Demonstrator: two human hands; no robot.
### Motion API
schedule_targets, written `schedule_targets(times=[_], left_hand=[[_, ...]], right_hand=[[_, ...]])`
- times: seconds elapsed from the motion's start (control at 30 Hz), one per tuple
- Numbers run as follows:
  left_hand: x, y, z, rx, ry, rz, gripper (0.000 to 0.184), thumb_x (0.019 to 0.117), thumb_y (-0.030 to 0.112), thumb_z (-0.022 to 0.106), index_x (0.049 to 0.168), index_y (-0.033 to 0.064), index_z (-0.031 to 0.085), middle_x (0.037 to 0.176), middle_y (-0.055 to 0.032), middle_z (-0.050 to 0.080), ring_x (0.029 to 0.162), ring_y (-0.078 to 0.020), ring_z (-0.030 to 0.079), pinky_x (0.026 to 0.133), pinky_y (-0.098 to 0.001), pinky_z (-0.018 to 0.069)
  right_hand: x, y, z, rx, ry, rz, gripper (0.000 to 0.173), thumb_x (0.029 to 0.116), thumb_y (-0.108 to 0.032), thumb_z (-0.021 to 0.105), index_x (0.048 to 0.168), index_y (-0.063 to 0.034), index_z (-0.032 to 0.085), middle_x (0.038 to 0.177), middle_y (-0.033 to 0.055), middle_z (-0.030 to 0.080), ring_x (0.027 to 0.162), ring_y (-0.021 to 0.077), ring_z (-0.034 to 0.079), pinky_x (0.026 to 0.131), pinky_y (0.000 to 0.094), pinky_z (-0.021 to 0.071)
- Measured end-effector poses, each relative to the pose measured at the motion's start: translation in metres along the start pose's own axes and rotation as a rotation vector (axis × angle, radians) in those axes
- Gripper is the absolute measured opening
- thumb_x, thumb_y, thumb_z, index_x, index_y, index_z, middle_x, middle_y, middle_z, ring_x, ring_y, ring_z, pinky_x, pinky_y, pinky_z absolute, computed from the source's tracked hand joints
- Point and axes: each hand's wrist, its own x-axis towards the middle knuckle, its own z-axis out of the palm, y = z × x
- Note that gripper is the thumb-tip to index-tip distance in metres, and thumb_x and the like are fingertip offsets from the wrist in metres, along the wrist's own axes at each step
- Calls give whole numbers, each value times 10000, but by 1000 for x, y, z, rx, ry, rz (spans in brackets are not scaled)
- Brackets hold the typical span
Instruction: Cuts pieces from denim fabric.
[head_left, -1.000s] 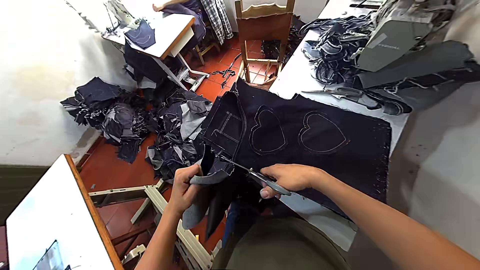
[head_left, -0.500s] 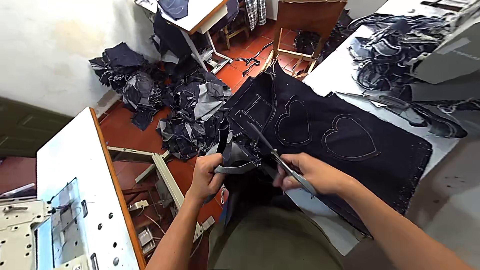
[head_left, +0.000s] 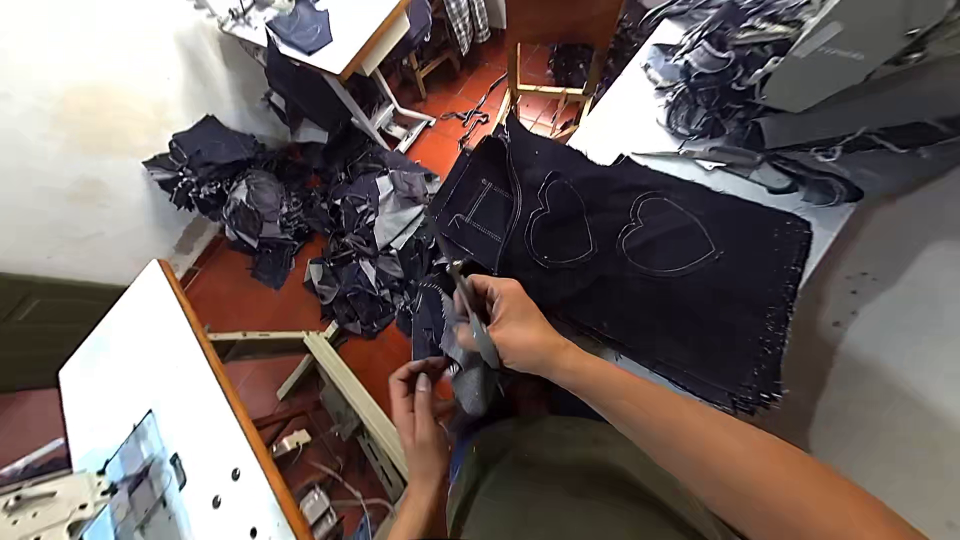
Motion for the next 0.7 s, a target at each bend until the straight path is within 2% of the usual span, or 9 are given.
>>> schedule_targets(times=[0.03,0.1,0.13,0.2,0.33,0.4,0.47,0.57,0.7], left_hand=[[20,2,-12,-25,-50,49,328,1029,193,510,1256,-44,508,1127,-49,689,982,-98,707,750,-280,639],[61,4,-38,9,-331,183,524,1016,365,602,1351,-31,530,1261,-19,658,1158,-47,635,1009,-277,549],[77,7,-46,6,-463,223,488,1011,476,581,1308,92,628,1259,61,671,1194,7,595,1073,-267,484],[100,12,-53,-90,-741,281,381,1020,589,473,1201,346,704,1169,255,684,1114,138,582,1017,-161,473],[121,33,-52,-526,-1118,155,300,1018,405,617,1220,204,712,1113,95,740,1010,14,676,913,-226,562],[114,53,-56,-648,-1043,80,244,1020,352,616,1181,219,742,1042,86,761,941,23,697,853,-204,583],[111,88,-69,-770,-920,121,263,1031,347,577,1201,230,740,1038,97,765,940,44,696,844,-171,577],[117,150,-102,-752,-630,291,274,1041,374,524,1163,290,755,1070,152,761,989,78,683,879,-140,557],[158,159,-153,-813,-471,512,310,1091,366,443,1218,216,683,1143,76,723,1081,-18,675,947,-238,568]], right_hand=[[3,-14,-2,-29,-115,-63,189,758,-60,770,898,-89,647,692,11,609,586,98,575,531,285,485],[10,-43,-1,-72,-334,-191,163,763,-63,748,890,-72,647,702,-13,603,604,49,557,543,234,463],[14,-58,2,-63,-395,-270,157,762,-53,737,889,-52,645,701,-20,599,604,29,548,542,209,453],[21,-81,4,-18,-389,-451,174,764,-55,721,915,-24,640,722,-51,598,622,-21,549,559,162,465],[34,-93,-22,-109,42,-502,179,831,-156,729,954,-107,608,804,-95,651,683,-40,594,604,157,512],[25,-74,-36,-190,260,-413,262,926,-232,694,1105,-83,574,1041,-31,748,916,44,698,808,259,583],[-3,-36,-45,-203,298,-424,535,963,-531,608,1235,-77,527,1243,51,718,1111,194,706,958,395,590],[-58,43,-35,-135,271,-418,744,758,-829,640,1190,-226,591,1274,-8,700,1153,179,673,935,381,572],[-57,94,18,-41,416,-180,768,643,-500,893,1193,-72,571,1210,43,724,1105,161,689,950,369,566]])
